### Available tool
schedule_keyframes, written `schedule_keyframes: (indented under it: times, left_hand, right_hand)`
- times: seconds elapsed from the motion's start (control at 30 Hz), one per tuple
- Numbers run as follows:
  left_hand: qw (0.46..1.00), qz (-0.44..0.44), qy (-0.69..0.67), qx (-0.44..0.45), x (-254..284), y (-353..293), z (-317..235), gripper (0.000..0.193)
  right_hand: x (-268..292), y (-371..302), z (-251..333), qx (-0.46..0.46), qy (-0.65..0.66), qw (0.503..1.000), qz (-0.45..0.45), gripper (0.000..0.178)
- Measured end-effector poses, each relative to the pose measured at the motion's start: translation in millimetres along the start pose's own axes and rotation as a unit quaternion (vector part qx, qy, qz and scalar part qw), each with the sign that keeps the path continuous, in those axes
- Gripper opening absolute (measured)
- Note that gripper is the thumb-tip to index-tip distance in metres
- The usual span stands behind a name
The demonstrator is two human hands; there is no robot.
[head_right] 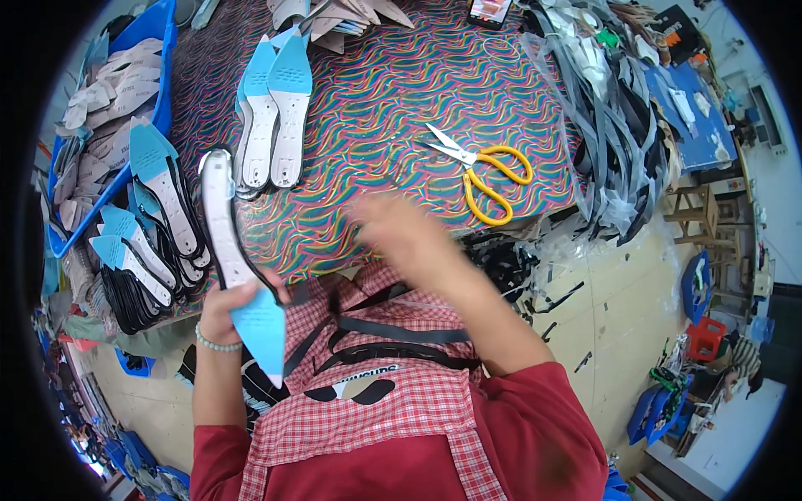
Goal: The person assembles slipper soles by attaching black elastic straps to the sides of light blue and white insoles. They pick up a sole, wrap the strap around the edges, and secure it in place, repeating this process for multiple units on a cluttered workbench.
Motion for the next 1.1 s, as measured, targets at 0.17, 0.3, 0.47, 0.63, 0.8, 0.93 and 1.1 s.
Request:
schedule_keyframes:
  times: [0.17, 0.3, 0.47, 0.63, 0.8, 0.93, 1.1]
  left_hand:
    - [0.909, 0.040, -0.393, -0.136, -3.7, 15.6, -30.9, 0.032]
    - [0.877, -0.018, -0.404, -0.259, -2.0, 18.9, -88.8, 0.036]
    - [0.960, -0.160, -0.107, -0.201, -13.0, 49.0, -73.7, 0.041]
    - [0.959, -0.167, -0.174, -0.151, 2.5, 42.5, -41.3, 0.040]
    - [0.840, -0.080, -0.384, -0.374, 91.3, -20.3, -105.2, 0.036]
    - [0.856, -0.127, -0.249, -0.434, 106.8, -67.7, -144.6, 0.036]
    - [0.954, -0.202, -0.078, -0.207, 33.2, 29.8, -78.0, 0.036]
  right_hand:
    - [102.6, -38.7, -23.4, -0.271, -0.275, 0.909, -0.158, 0.054]
    - [118.1, -28.6, -0.9, -0.393, -0.225, 0.889, -0.069, 0.065]
    - [123.6, -36.1, -15.0, -0.517, -0.079, 0.849, -0.078, 0.055]
    - [64.5, -31.9, 14.1, -0.274, 0.186, 0.919, -0.213, 0.072]
    - [26.7, -21.4, 41.4, -0.298, 0.279, 0.907, -0.108, 0.089]
    - [23.8, -9.2, 43.2, -0.262, 0.230, 0.934, -0.075, 0.091]
    - [21.4, -3.2, 50.0, -0.264, 0.181, 0.947, -0.028, 0.092]
Point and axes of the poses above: each hand's wrist, its own y-axis towards the middle knuckle, its own x-axis out of the back of the hand, z = x × y, the point moved 2 cm from there along y, towards the middle knuckle, and after that the axes turned 15 degrees about y, right-handed, at the moved point
